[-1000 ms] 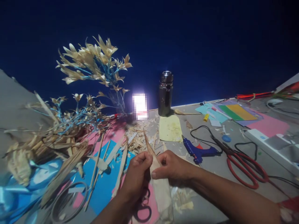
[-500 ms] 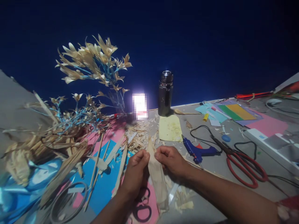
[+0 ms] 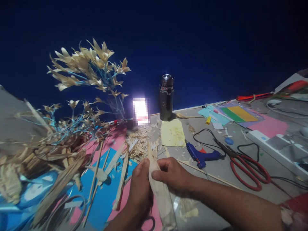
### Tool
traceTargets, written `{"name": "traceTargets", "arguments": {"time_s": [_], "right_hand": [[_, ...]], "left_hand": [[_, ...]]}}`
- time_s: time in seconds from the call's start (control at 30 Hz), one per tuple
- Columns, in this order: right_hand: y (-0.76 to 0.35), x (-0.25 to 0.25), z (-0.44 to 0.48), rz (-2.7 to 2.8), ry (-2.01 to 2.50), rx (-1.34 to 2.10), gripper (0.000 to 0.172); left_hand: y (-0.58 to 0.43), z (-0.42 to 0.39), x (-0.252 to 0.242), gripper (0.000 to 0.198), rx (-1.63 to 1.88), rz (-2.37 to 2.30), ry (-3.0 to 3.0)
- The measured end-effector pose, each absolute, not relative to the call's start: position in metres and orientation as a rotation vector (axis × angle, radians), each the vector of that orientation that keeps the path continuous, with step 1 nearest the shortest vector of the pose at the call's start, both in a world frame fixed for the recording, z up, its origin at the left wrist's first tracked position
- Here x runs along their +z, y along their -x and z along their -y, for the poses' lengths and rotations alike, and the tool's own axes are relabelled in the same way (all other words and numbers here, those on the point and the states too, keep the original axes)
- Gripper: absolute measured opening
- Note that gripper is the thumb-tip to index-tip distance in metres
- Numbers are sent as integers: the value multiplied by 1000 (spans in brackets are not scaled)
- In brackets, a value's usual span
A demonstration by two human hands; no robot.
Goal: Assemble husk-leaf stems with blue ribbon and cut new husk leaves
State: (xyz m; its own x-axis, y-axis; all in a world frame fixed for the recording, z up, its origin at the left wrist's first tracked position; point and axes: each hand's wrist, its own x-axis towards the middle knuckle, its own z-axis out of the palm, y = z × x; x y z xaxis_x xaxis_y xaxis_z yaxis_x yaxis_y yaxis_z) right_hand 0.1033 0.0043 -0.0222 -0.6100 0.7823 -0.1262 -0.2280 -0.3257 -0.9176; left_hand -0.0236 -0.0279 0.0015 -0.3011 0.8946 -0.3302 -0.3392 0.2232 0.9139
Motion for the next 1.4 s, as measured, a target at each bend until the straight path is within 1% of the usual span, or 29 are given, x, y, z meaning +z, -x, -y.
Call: {"name": "traceTargets", "arguments": {"time_s": [0.23,0.33,0.47,0.63,0.77,0.87,1.07,1.2,1.4], "right_hand": [[-100,-28,-7,1188,757,2005,54],[-100,-30,-9,1125,734,2043,56],[-103,-32,-10,1185,720,2003,54],[-104,-33,-6,1193,651,2012,46],[-104,-30,-5,1168,650,2041,48],[-105,-28,-6,1207,660,2031,49],[-109,-25,-4,1318,639,2006,47],[-110,-17,-4,1191,657,2099,51],[-108,-17,-11,999,731,2094,51]], "left_hand": [[27,23,0,53,1328,-1565,-856],[32,20,4,54,1331,-1600,-1009],[39,19,7,51,1303,-1638,-1173],[39,20,5,51,1270,-1482,-1019],[36,20,5,52,1288,-1453,-869],[39,20,6,53,1276,-1495,-909],[44,22,5,46,1254,-1495,-1005],[38,24,12,50,1226,-1427,-994],[36,27,18,54,1130,-1316,-899]]}}
